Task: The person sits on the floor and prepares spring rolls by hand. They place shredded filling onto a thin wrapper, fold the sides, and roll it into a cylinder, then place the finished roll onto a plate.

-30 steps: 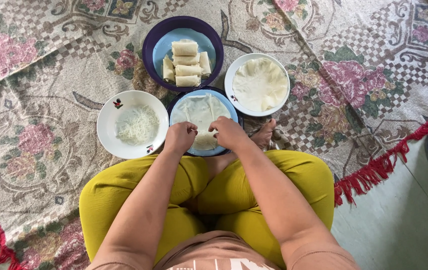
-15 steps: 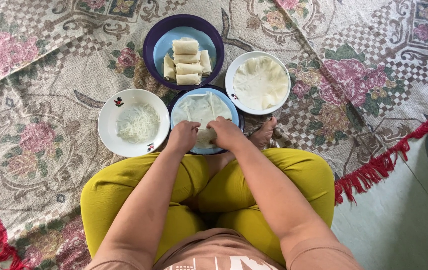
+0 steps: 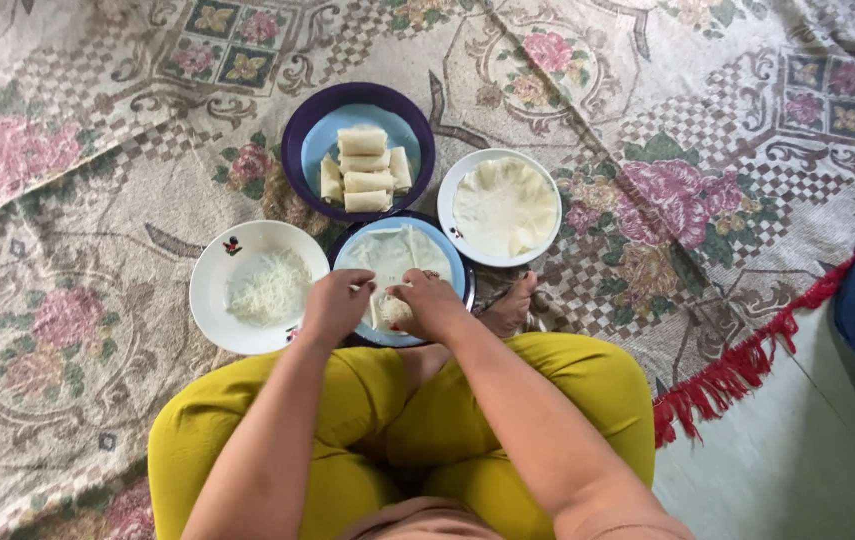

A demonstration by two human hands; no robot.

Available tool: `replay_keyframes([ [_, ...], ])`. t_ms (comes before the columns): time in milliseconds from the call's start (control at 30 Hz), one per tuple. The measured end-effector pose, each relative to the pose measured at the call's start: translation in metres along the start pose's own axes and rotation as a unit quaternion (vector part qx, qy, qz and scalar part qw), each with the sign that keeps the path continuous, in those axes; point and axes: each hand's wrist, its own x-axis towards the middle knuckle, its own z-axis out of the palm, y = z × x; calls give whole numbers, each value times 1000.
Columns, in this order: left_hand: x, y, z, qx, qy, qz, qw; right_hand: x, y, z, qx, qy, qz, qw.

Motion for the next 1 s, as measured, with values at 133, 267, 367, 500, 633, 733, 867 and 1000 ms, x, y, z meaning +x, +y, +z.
replay_keyframes([
  [133,-16,23,-71,30,15,2,999,3,4,-6,65,21,-17,998],
  [267,-22,15,-109,137,18,-61,989,8,5,-6,112,75,-41,990],
  [367,19,-80,-77,193,31,-82,977,1,-2,-20,152,72,-40,985],
  [500,64,-189,-35,273,-21,-122,954,4,4,-21,167,70,-51,982],
  [633,74,-158,-32,267,6,-136,954,11,9,-20,143,83,-48,985],
  [733,79,-180,-11,276,-30,-146,949,8,7,-21,156,86,-54,983],
  [867,99,-210,1,336,-24,-151,929,9,5,-23,179,81,-60,979],
  [1000,94,-190,-11,352,-10,-150,924,11,5,-27,162,91,-78,979],
])
